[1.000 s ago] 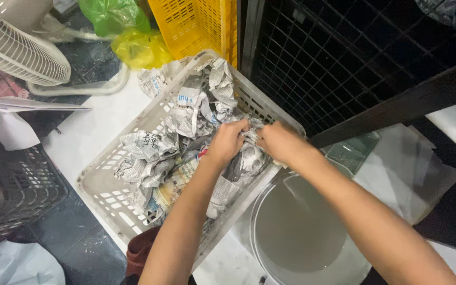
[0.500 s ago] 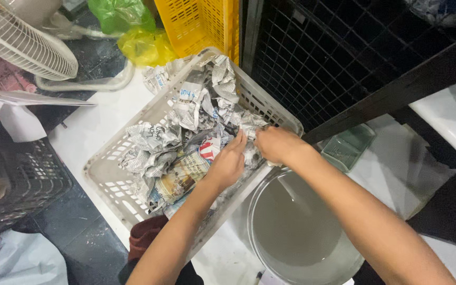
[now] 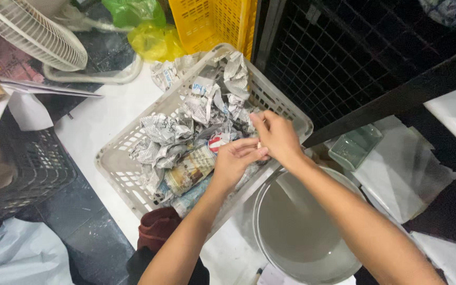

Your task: The person wraps various ceramic items, including a glass container, a small bowl, a cup, and a small jar, using newspaper. They carefully fold the newspaper around each item and place the wrapped items into a white plastic basket.

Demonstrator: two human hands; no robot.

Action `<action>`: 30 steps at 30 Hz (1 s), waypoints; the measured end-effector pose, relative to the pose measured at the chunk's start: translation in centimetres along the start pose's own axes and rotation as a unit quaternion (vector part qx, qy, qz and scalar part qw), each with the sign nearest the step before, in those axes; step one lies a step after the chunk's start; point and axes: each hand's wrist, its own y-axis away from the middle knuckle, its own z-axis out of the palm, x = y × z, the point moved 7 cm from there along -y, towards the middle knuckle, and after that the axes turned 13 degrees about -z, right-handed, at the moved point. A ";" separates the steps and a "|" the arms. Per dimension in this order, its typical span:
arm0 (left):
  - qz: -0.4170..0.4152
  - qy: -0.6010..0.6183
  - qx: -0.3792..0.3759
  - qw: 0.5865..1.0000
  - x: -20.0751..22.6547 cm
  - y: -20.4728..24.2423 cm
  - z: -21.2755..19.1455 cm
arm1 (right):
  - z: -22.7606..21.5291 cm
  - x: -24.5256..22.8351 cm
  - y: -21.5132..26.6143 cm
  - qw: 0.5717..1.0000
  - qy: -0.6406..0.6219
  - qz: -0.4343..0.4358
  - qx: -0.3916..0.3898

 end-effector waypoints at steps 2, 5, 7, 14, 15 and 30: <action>-0.001 -0.032 0.017 0.999 -0.6 1.0 -0.2 | 0.8 1.9 0.3 0.993 -0.114 0.023 0.022; -0.012 -0.178 0.075 0.981 0.0 1.7 0.2 | 2.8 5.5 0.2 0.941 -0.294 0.163 -0.032; 0.036 -0.319 0.104 0.941 0.8 3.8 1.4 | 2.2 5.5 -1.6 0.975 -0.216 0.057 -0.023; 0.096 -0.480 0.088 0.868 3.8 7.2 4.2 | 3.5 4.2 -6.4 0.999 -0.031 -0.027 0.021; 0.051 -0.475 0.070 0.876 3.5 6.7 4.0 | 3.5 3.9 -7.3 0.998 -0.021 -0.041 0.035; 0.135 -0.453 0.100 0.875 3.9 8.1 5.2 | -0.6 -1.3 -7.0 0.951 -0.226 -0.062 0.200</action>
